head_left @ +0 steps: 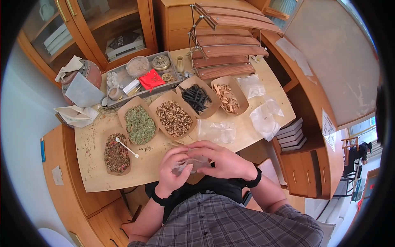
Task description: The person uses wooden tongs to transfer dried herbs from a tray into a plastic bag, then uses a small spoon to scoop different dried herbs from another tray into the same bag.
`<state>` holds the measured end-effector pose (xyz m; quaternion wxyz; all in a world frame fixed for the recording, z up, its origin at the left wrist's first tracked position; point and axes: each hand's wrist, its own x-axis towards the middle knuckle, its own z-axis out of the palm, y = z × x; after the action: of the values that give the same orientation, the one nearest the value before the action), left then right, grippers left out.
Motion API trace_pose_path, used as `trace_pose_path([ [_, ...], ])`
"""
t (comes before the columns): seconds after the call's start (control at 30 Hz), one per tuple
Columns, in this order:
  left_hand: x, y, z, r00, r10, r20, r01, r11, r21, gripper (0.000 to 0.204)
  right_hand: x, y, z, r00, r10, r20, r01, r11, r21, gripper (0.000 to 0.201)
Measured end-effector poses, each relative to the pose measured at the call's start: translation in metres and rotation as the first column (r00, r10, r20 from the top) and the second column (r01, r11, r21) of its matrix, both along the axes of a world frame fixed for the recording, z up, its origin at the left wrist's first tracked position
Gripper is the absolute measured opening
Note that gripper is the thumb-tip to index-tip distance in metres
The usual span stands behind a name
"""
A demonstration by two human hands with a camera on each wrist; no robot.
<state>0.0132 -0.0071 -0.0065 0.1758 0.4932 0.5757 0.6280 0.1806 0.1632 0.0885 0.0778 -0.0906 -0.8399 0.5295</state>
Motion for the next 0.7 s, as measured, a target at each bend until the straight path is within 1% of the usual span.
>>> trace_pose_path([
  [0.03, -0.001, 0.000, -0.001, 0.999, -0.013, -0.039, 0.013, 1.000, -0.005, 0.036, 0.000, 0.000, -0.002, 1.000, -0.029, 0.012, 0.029, 0.999, 0.016, 0.039],
  [0.07, -0.001, 0.000, 0.001, 0.999, -0.012, -0.039, 0.012, 1.000, -0.005, 0.036, 0.001, 0.001, -0.002, 1.000, -0.028, 0.012, 0.028, 0.999, 0.016, 0.039],
  [0.13, -0.001, 0.001, 0.006, 0.997, -0.027, -0.075, 0.027, 1.000, 0.001, 0.042, 0.004, 0.009, -0.001, 0.998, -0.052, 0.030, 0.050, 0.998, 0.049, 0.022],
  [0.17, -0.001, 0.001, 0.006, 0.997, -0.027, -0.075, 0.027, 1.000, 0.000, 0.042, 0.005, 0.011, 0.001, 0.998, -0.051, 0.029, 0.050, 0.998, 0.048, 0.022],
  [0.23, -0.001, 0.001, 0.006, 0.996, -0.019, -0.088, 0.018, 1.000, -0.012, 0.050, 0.006, 0.014, 0.006, 0.991, -0.130, 0.024, 0.130, 0.992, -0.006, 0.016],
  [0.27, -0.001, 0.000, 0.007, 0.996, -0.018, -0.088, 0.017, 1.000, -0.012, 0.050, 0.008, 0.017, 0.010, 0.991, -0.129, 0.024, 0.129, 0.992, -0.005, 0.016],
  [0.33, 0.000, -0.001, 0.008, 0.998, -0.020, -0.055, 0.019, 1.000, -0.007, 0.053, 0.012, 0.024, 0.018, 0.972, -0.228, 0.063, 0.231, 0.972, -0.034, 0.015],
  [0.37, 0.000, -0.001, 0.008, 0.998, -0.019, -0.054, 0.018, 1.000, -0.006, 0.053, 0.015, 0.028, 0.018, 0.972, -0.227, 0.063, 0.230, 0.973, -0.033, 0.015],
  [0.43, 0.001, 0.000, 0.006, 0.998, -0.054, -0.023, 0.054, 0.999, -0.007, 0.055, 0.021, 0.037, 0.015, 0.921, -0.389, 0.020, 0.385, 0.903, -0.189, 0.012],
  [0.47, 0.001, 0.000, 0.004, 0.998, -0.053, -0.023, 0.053, 0.999, -0.006, 0.055, 0.025, 0.043, 0.012, 0.890, -0.455, 0.034, 0.449, 0.861, -0.237, 0.010],
  [0.5, 0.002, 0.000, 0.002, 0.998, -0.058, -0.012, 0.058, 0.998, -0.013, 0.053, 0.029, 0.053, 0.009, 0.890, -0.454, 0.035, 0.449, 0.862, -0.237, 0.010],
  [0.57, 0.002, 0.000, 0.001, 0.998, -0.063, 0.000, 0.063, 0.998, -0.018, 0.051, 0.039, 0.075, 0.005, 0.816, -0.577, -0.024, 0.559, 0.800, -0.219, 0.009],
  [0.6, 0.001, 0.000, 0.001, 0.998, -0.062, -0.014, 0.061, 0.998, -0.019, 0.050, 0.044, 0.086, 0.004, 0.817, -0.576, -0.024, 0.558, 0.801, -0.218, 0.009],
  [0.67, 0.001, 0.000, 0.001, 0.998, -0.060, -0.027, 0.060, 0.998, -0.020, 0.049, 0.051, 0.110, 0.004, 0.667, -0.742, -0.068, 0.700, 0.656, -0.283, 0.013],
  [0.7, 0.001, 0.000, 0.001, 0.998, -0.059, -0.026, 0.059, 0.998, -0.021, 0.049, 0.052, 0.120, 0.004, 0.668, -0.741, -0.069, 0.700, 0.657, -0.282, 0.013],
])
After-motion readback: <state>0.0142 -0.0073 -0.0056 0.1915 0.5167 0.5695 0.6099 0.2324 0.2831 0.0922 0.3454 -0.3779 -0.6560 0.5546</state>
